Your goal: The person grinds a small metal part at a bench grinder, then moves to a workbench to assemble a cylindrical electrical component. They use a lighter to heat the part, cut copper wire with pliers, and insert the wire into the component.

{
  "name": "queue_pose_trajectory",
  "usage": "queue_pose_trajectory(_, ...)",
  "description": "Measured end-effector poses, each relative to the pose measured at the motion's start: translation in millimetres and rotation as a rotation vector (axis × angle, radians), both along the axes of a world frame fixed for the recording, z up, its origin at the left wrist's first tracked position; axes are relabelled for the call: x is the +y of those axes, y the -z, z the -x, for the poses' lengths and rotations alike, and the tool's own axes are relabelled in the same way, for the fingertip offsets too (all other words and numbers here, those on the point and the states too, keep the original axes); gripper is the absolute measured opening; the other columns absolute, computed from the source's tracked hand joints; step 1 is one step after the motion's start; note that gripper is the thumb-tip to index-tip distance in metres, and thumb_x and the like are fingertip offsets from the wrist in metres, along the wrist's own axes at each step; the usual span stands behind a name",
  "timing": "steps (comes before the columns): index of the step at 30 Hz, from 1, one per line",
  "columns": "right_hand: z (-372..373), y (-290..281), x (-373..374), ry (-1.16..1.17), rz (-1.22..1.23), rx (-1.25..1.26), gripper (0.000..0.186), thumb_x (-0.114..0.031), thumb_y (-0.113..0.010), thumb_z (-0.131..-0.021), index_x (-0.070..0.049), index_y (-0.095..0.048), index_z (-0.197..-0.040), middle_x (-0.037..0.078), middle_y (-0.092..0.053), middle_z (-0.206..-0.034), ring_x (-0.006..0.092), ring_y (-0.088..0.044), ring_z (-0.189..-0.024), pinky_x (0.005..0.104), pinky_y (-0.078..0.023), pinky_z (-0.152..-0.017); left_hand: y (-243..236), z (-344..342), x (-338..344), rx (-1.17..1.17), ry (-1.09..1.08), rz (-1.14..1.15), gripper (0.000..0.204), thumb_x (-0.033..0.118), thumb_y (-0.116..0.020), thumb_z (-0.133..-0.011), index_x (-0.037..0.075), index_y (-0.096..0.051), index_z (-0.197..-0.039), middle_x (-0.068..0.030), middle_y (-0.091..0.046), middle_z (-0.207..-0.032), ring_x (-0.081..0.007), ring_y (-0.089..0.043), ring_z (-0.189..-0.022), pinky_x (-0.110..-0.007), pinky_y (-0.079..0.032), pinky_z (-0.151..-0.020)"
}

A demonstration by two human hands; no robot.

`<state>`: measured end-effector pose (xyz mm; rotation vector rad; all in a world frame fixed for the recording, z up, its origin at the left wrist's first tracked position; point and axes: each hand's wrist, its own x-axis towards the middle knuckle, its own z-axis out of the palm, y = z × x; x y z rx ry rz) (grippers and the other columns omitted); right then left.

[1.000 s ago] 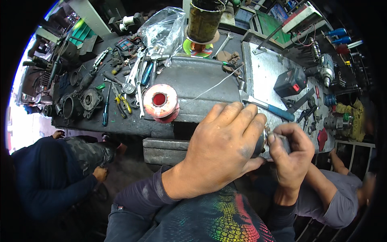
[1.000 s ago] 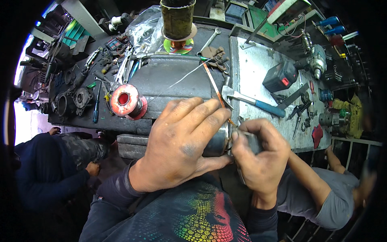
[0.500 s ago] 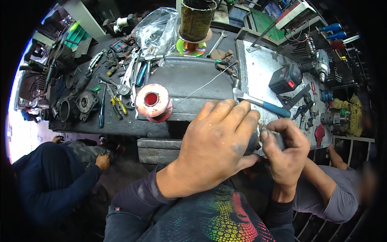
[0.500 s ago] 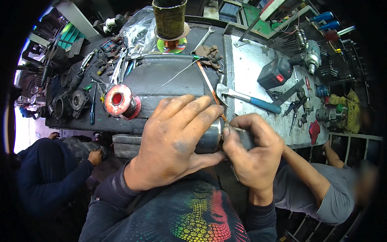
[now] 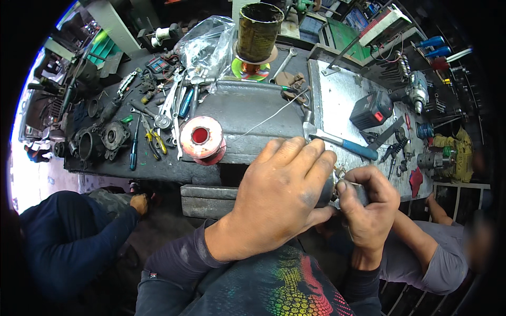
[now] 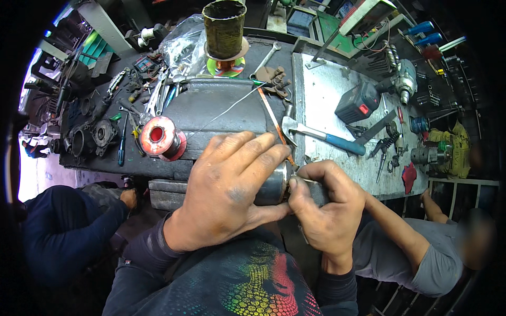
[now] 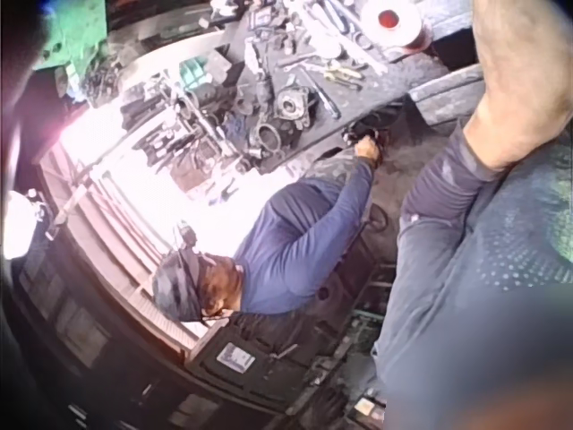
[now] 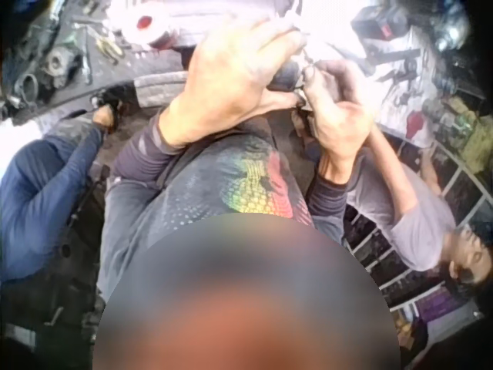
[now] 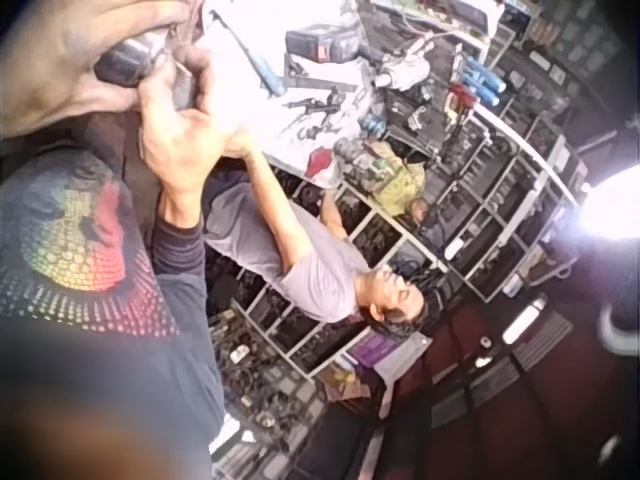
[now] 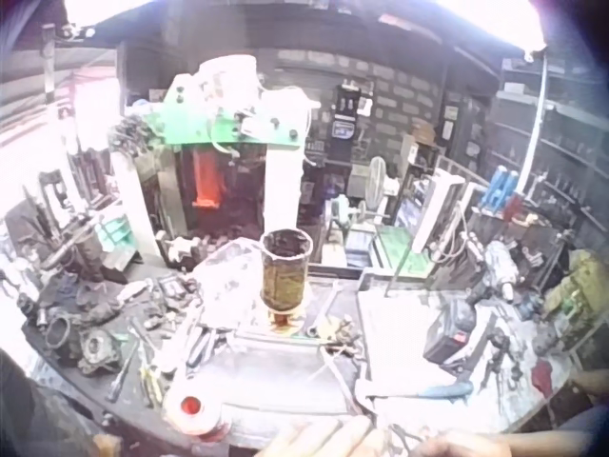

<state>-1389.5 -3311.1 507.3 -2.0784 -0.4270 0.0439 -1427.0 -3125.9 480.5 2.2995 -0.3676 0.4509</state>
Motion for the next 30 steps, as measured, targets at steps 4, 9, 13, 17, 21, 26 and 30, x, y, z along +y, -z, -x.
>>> queue_pose_trajectory(4,0,-2,0,-0.016,-0.023,-0.013,0.01,-0.001,-0.073,-0.085,0.004,-0.065,-0.088,0.003,-0.063,-0.079,0.0063,-0.056,-0.073,0.0229,-0.046,-0.065,-1,-1,1,-0.01,0.009,-0.004,0.075,0.035,-0.09,-0.063,0.004,-0.064,-0.126,-0.0143,-0.065,-0.127,-0.0351,-0.061,-0.117,-0.046,-0.046,-0.098)
queue_pose_trajectory(9,-2,-3,3,0.03,-0.02,0.059,0.009,0.001,-0.071,-0.083,0.004,-0.065,-0.089,0.004,-0.062,-0.079,0.0072,-0.056,-0.074,0.0229,-0.047,-0.067,-1,0,0,0.004,0.016,0.003,0.074,0.035,-0.09,-0.064,0.004,-0.064,-0.126,-0.0146,-0.065,-0.127,-0.0349,-0.061,-0.117,-0.046,-0.046,-0.098)
queue_pose_trajectory(13,-1,-2,6,-0.023,-0.064,-0.016,0.01,-0.001,-0.072,-0.085,0.004,-0.064,-0.089,0.003,-0.061,-0.078,0.0076,-0.056,-0.076,0.0238,-0.047,-0.068,1,0,2,-0.008,-0.006,-0.009,0.075,0.037,-0.089,-0.064,0.004,-0.064,-0.126,-0.0147,-0.064,-0.127,-0.0344,-0.061,-0.117,-0.046,-0.046,-0.099)
queue_pose_trajectory(17,-16,-2,6,0.099,0.007,0.11,0.011,-0.003,-0.072,-0.088,0.005,-0.064,-0.089,0.003,-0.062,-0.081,0.0069,-0.056,-0.077,0.0226,-0.046,-0.07,0,-1,1,-0.009,0.016,-0.008,0.077,0.039,-0.09,-0.064,0.004,-0.064,-0.127,-0.0143,-0.065,-0.127,-0.0344,-0.061,-0.117,-0.046,-0.046,-0.099)
queue_pose_trajectory(21,-4,-16,-3,0.103,-0.224,0.149,0.01,-0.005,-0.074,-0.089,0.003,-0.067,-0.09,0.001,-0.064,-0.082,0.0059,-0.056,-0.075,0.022,-0.045,-0.067,-3,-1,1,0.007,0.005,-0.022,0.076,0.041,-0.09,-0.065,0.005,-0.065,-0.126,-0.0143,-0.065,-0.126,-0.0351,-0.061,-0.116,-0.046,-0.047,-0.098)
queue_pose_trajectory(26,-1,-8,-2,0.0,-0.085,0.104,0.011,-0.004,-0.073,-0.088,0.004,-0.066,-0.089,0.001,-0.064,-0.08,0.005,-0.055,-0.072,0.0226,-0.044,-0.062,-2,-3,1,-0.019,0.002,-0.03,0.074,0.042,-0.09,-0.065,0.004,-0.066,-0.125,-0.0153,-0.067,-0.126,-0.0358,-0.062,-0.116,-0.046,-0.048,-0.095)
queue_pose_trajectory(30,-3,-2,0,0.026,0.009,0.027,0.01,-0.004,-0.072,-0.088,0.004,-0.066,-0.089,0.002,-0.064,-0.077,0.0052,-0.055,-0.07,0.0233,-0.045,-0.061,-1,-2,1,-0.029,-0.007,-0.045,0.075,0.041,-0.09,-0.063,0.005,-0.066,-0.124,-0.0149,-0.067,-0.125,-0.0355,-0.063,-0.116,-0.046,-0.048,-0.095)
